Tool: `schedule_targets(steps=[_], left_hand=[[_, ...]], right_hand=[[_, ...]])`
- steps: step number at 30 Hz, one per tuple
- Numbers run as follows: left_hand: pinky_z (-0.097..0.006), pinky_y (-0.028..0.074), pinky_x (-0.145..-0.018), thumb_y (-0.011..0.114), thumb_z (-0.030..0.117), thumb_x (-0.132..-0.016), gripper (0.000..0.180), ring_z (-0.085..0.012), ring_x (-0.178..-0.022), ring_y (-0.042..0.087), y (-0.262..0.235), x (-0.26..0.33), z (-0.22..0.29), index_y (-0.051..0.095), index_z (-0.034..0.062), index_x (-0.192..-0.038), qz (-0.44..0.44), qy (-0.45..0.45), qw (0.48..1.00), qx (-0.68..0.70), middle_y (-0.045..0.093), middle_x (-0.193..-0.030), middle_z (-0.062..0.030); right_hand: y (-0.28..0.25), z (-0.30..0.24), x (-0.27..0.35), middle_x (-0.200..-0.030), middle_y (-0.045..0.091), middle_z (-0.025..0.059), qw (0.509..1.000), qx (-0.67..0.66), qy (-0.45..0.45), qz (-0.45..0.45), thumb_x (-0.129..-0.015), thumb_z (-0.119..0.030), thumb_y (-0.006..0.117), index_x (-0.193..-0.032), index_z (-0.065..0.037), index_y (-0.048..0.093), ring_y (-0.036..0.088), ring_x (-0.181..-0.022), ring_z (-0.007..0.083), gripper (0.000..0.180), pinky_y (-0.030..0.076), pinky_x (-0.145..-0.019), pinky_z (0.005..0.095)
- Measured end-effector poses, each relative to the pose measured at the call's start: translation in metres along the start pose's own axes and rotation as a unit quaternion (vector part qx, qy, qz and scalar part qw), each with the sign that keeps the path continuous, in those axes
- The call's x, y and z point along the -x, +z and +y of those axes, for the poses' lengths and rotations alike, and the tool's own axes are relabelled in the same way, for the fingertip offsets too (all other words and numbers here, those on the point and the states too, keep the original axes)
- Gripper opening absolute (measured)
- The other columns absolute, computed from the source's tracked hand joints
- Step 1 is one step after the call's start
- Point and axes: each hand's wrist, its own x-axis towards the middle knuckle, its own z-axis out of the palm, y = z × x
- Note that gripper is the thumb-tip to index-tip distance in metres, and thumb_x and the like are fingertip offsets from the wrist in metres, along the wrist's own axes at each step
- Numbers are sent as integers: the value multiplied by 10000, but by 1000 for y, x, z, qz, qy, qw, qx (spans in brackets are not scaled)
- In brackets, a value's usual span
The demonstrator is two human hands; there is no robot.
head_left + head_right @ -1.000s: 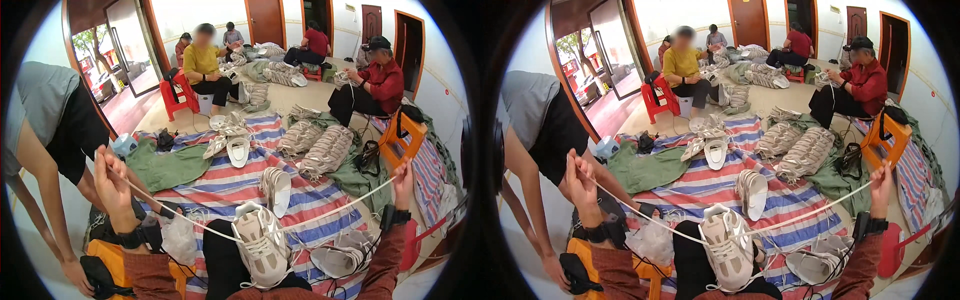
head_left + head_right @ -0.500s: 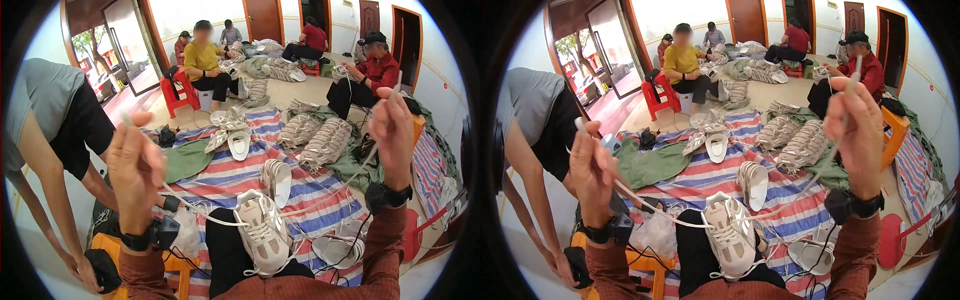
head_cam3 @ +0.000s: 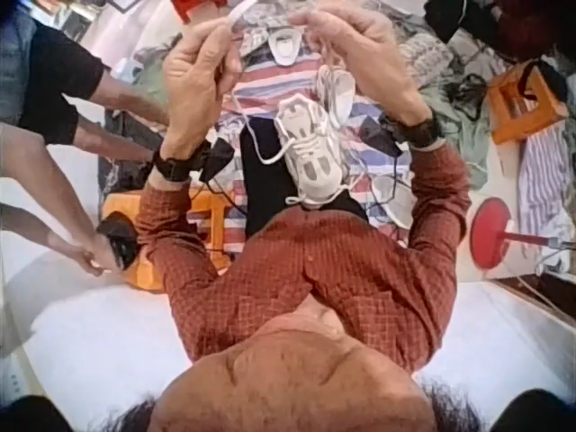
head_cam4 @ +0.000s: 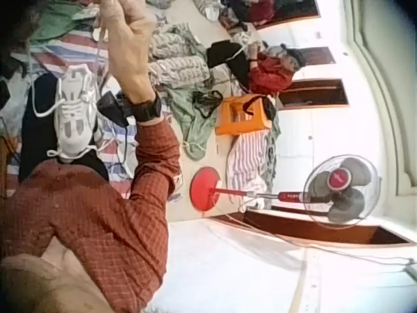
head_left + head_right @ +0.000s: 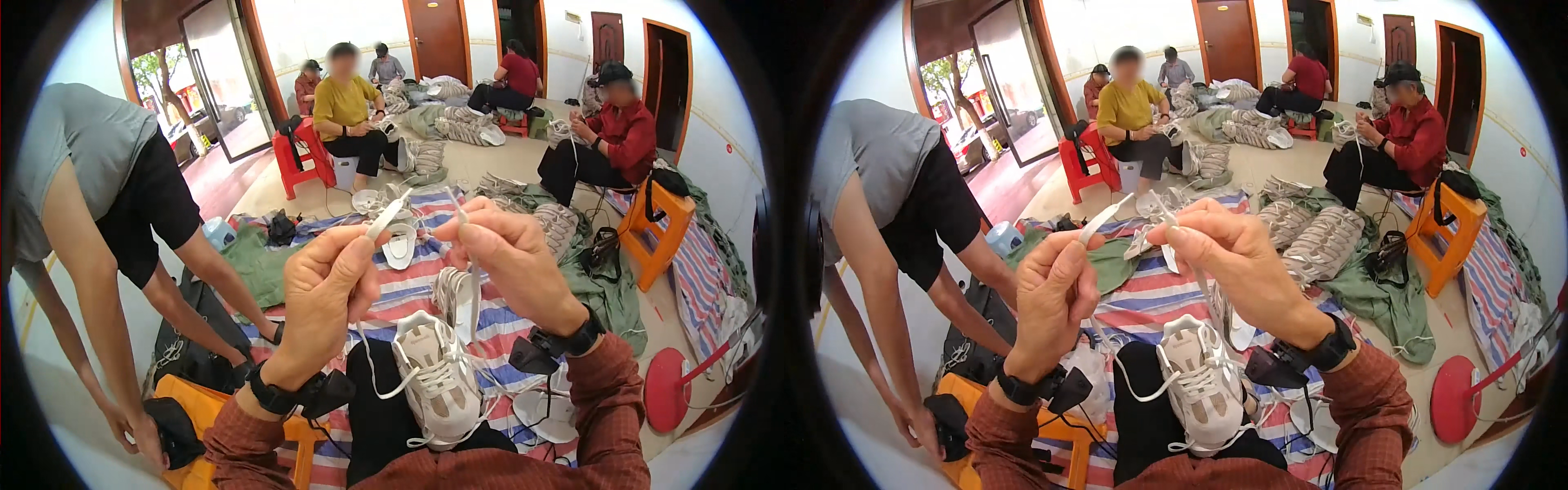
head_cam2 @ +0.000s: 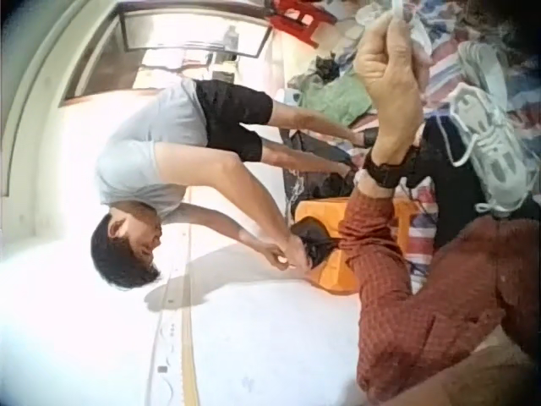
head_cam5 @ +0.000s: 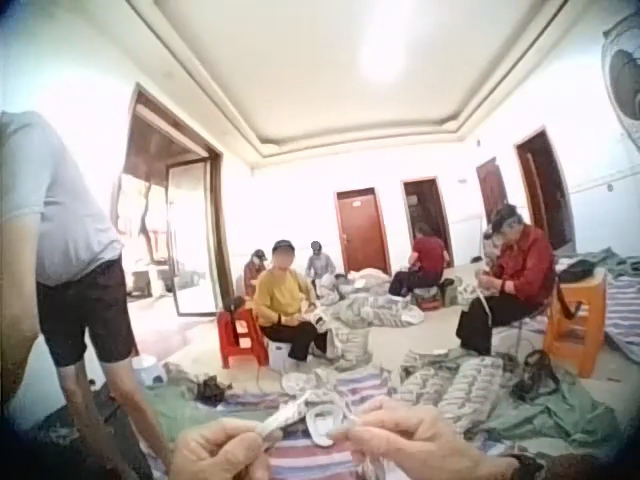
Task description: The recorder is lacing a pair of white and tan sneakers while sitting in a large room with several other people also working on shoes.
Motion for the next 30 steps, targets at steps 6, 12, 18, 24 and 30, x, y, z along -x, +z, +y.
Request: schedule_targets(steps=[6, 12, 18, 24, 30], left_hand=[[-199, 244, -376, 511, 182, -933, 183, -33, -369, 304, -3, 2, -2, 582, 38, -1021, 29, 2, 999, 29, 387, -481, 52], [-204, 235, -372, 525, 172, -925, 154, -32, -367, 304, 2, 8, -10, 587, 55, -1005, 58, 5, 995, 78, 369, -469, 55], [-203, 256, -360, 537, 174, -918, 166, -35, -365, 324, 12, 7, -31, 583, 43, -1009, 67, -2, 992, 109, 392, -479, 48], [-182, 239, -357, 569, 149, -900, 189, -10, -390, 351, 14, 8, -41, 595, -8, -1003, 60, 7, 987, 146, 460, -520, 46], [-181, 237, -354, 563, 153, -905, 185, -6, -389, 352, 15, 7, -48, 592, -9, -990, 71, -7, 987, 142, 461, -519, 49]], right_hand=[[18, -3, -5, -759, 522, -40, 1000, -9, 24, -12, -912, -163, 528, -1039, 14, 621, 442, -640, 23, 237, 361, -545, 179], [29, 0, -12, -853, 546, -18, 992, -62, 104, -47, -889, -131, 568, -1032, 2, 611, 471, -729, 36, 200, 397, -633, 186], [45, 11, -15, -824, 573, -20, 978, -187, 89, -17, -895, -165, 577, -1074, 0, 574, 448, -643, 13, 243, 369, -520, 163], [40, 17, -17, -861, 591, -4, 972, -208, 112, 6, -895, -178, 579, -1068, -12, 570, 460, -654, 22, 240, 405, -545, 164], [35, 21, -22, -900, 586, 20, 974, -193, 119, -9, -908, -149, 540, -1117, -7, 557, 568, -780, 75, 253, 530, -698, 277]])
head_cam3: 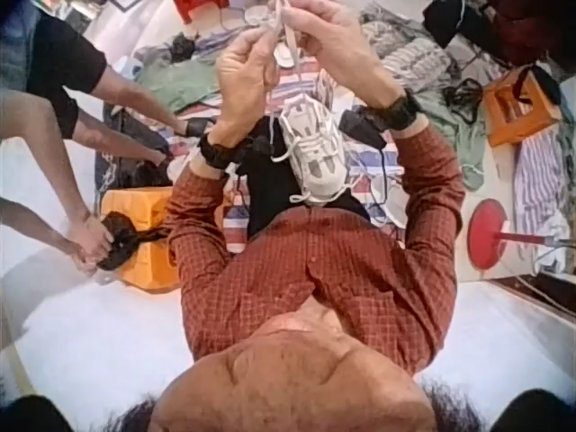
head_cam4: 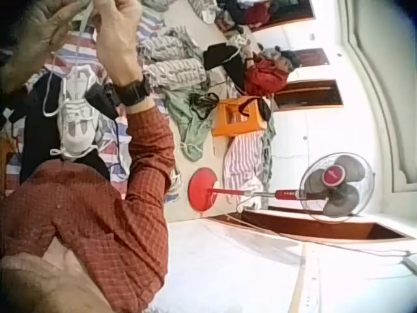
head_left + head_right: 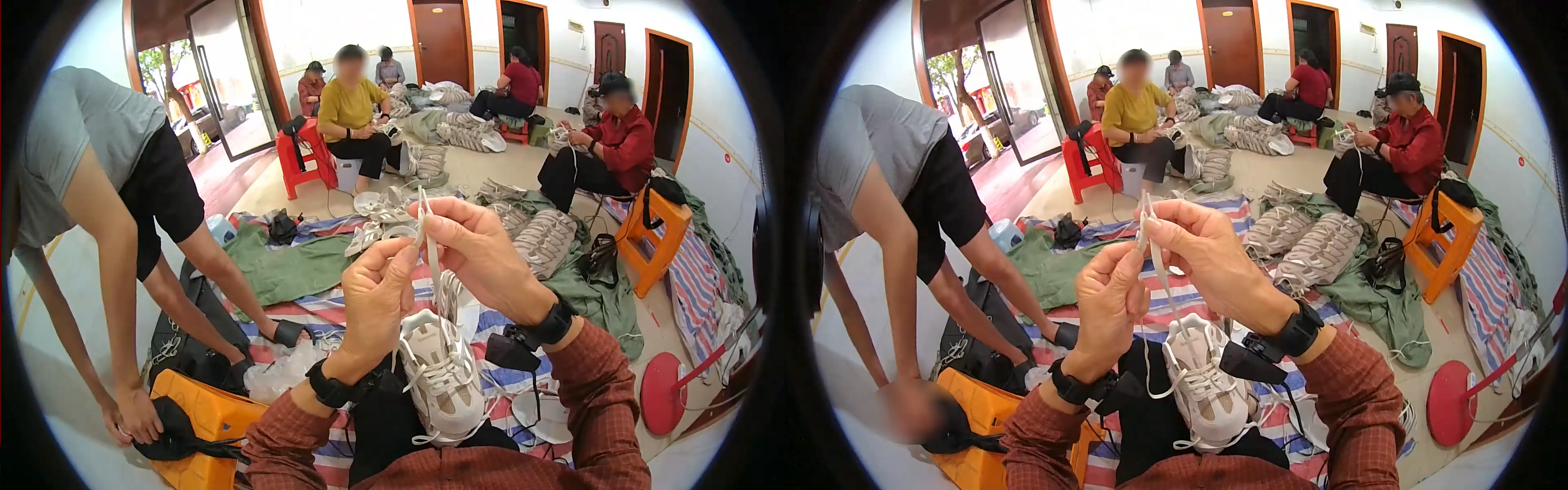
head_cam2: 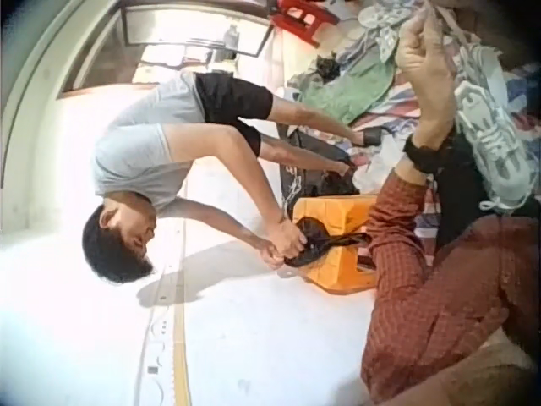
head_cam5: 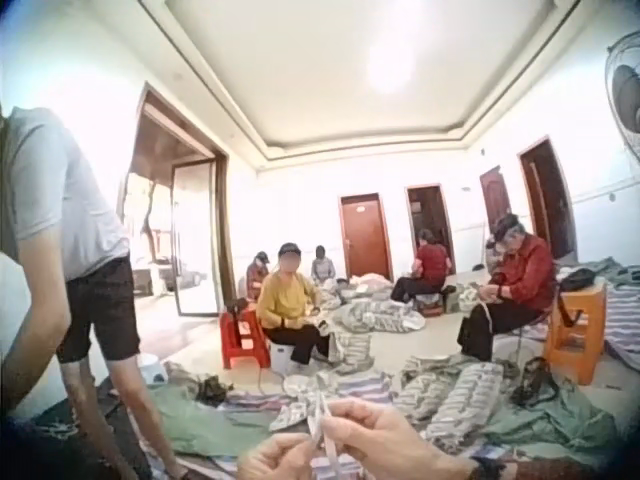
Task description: The recorder is lacing a pair of white and tan sneakers while sitting in a large room with several other people also working on shoes.
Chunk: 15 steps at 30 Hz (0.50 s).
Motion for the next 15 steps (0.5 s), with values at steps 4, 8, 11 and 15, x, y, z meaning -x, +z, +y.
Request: schedule_targets(steps=[4, 8, 11, 15], left_hand=[[-181, 238, -362, 559, 151, -908, 185, 1, -397, 344, -5, -1, -3, 589, -12, -988, -1, -5, 1000, -10, 462, -528, 55], [-176, 238, -369, 554, 148, -911, 181, 9, -410, 339, -7, -1, -7, 588, -12, -987, -3, -18, 1000, 3, 470, -551, 59], [-213, 218, -360, 540, 156, -917, 162, -34, -360, 297, -8, -2, -9, 569, 25, -1009, 9, -15, 999, -34, 406, -490, 48], [-213, 216, -361, 543, 147, -915, 154, -31, -363, 297, -9, -2, -9, 573, 27, -1006, 7, -19, 999, -31, 406, -501, 51]], right_hand=[[1, 2, 0, -867, 590, 10, 1000, 11, 7, 10, -905, -153, 547, -1094, -11, 572, 565, -736, 66, 238, 530, -682, 265], [1, 4, -3, -855, 603, 6, 999, 16, 3, 27, -896, -212, 577, -1034, -8, 593, 523, -677, 39, 247, 465, -567, 187], [1, 4, -6, -857, 605, 7, 998, 48, -3, 44, -895, -216, 579, -1023, -3, 596, 540, -701, 39, 249, 483, -594, 190], [2, 6, -7, -849, 602, 2, 999, 35, -7, 19, -889, -215, 589, -1000, -3, 603, 534, -695, 39, 240, 467, -607, 191]])
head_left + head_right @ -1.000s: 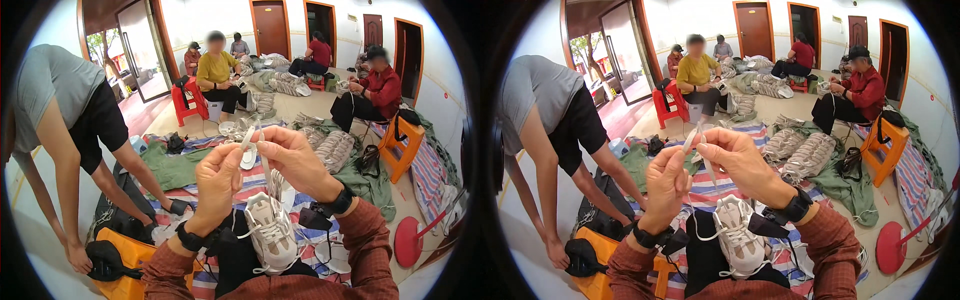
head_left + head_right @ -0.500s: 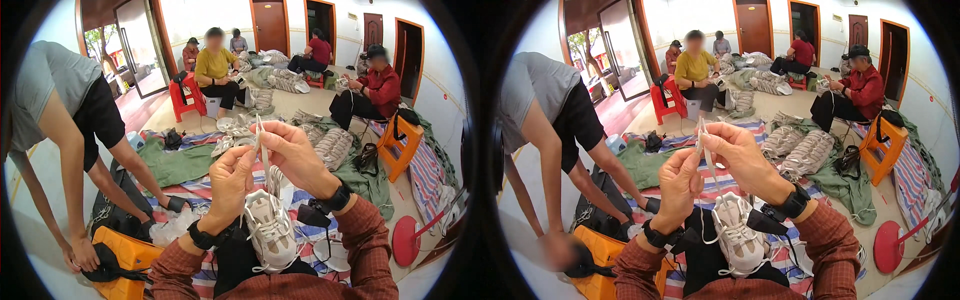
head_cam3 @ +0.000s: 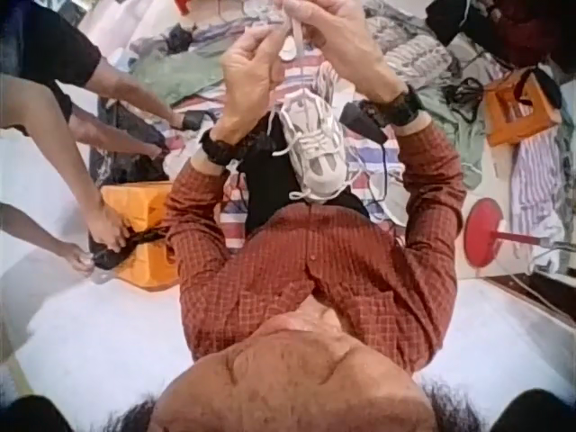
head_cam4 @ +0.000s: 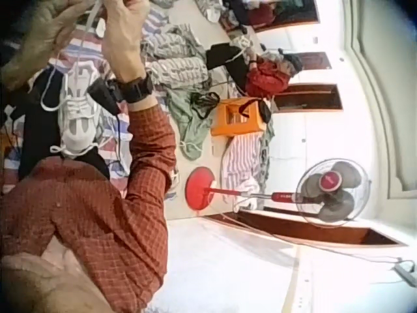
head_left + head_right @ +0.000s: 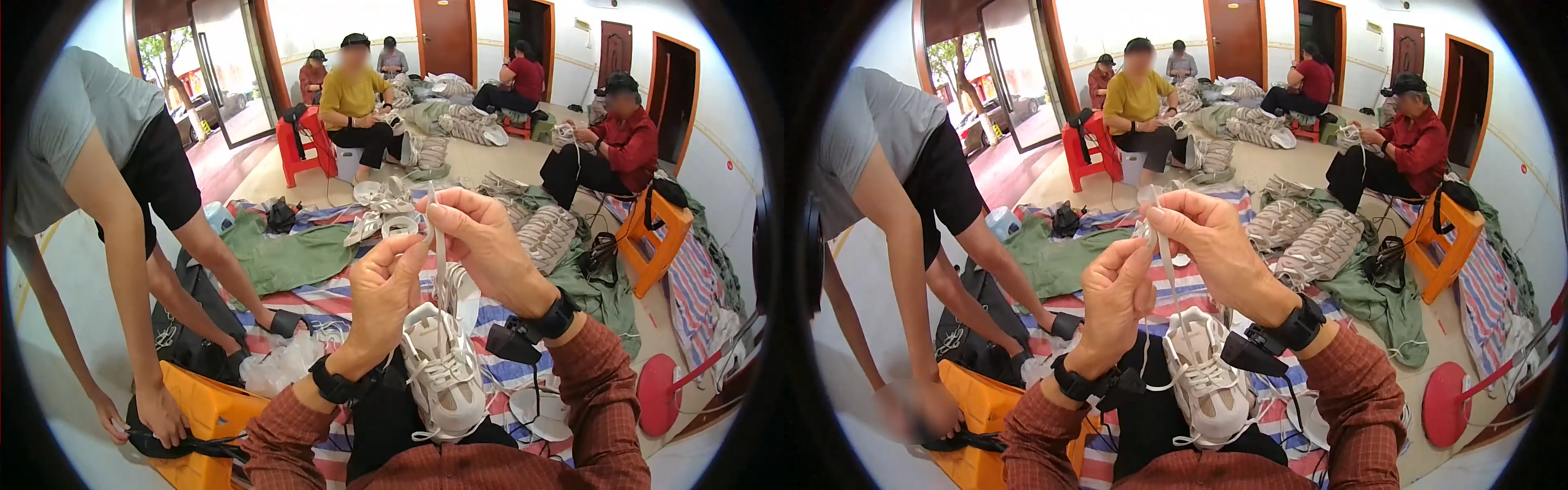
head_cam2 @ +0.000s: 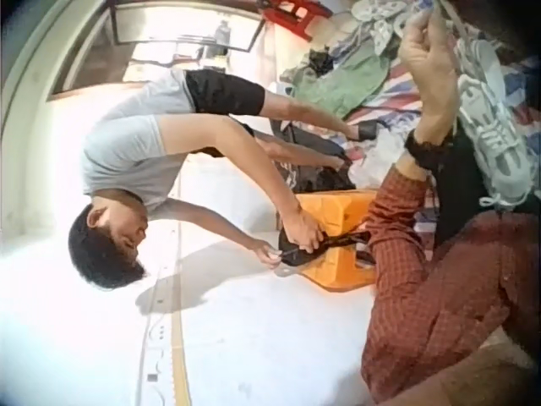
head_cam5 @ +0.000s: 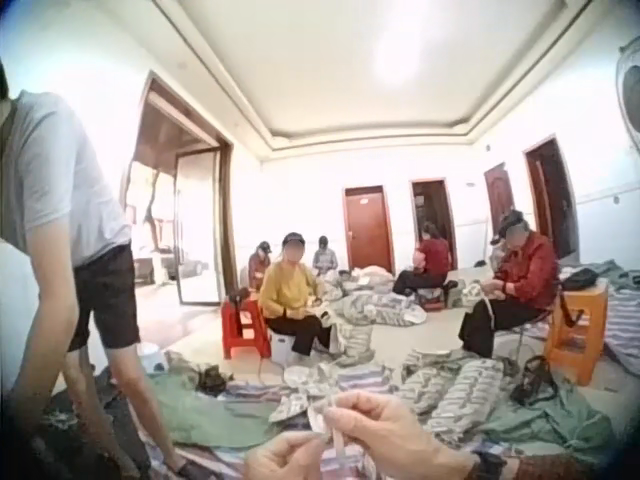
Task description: The recorder is lacing a pair of white and tan sneakers while sitting in a large room with several other people also working on shoes.
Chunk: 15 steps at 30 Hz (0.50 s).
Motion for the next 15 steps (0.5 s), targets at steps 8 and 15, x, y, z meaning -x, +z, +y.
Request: schedule_targets(steps=[8, 15], left_hand=[[-209, 209, -357, 539, 149, -917, 153, -28, -359, 293, -3, 0, -2, 585, 24, -991, -7, -5, 1000, 12, 400, -504, 53], [-192, 382, -595, 504, 214, -929, 249, -38, -646, 481, -8, 0, -2, 587, 4, -1032, -26, 45, 994, -97, 602, -692, -12]], right_hand=[[-2, 5, -6, -808, 589, -6, 1000, 16, -11, 16, -893, -191, 579, -942, -9, 602, 522, -689, 41, 190, 450, -605, 208], [-6, -19, -6, -794, 590, -6, 974, 214, -72, 15, -883, -191, 577, -921, -17, 618, 499, -677, 38, 183, 422, -590, 186]])
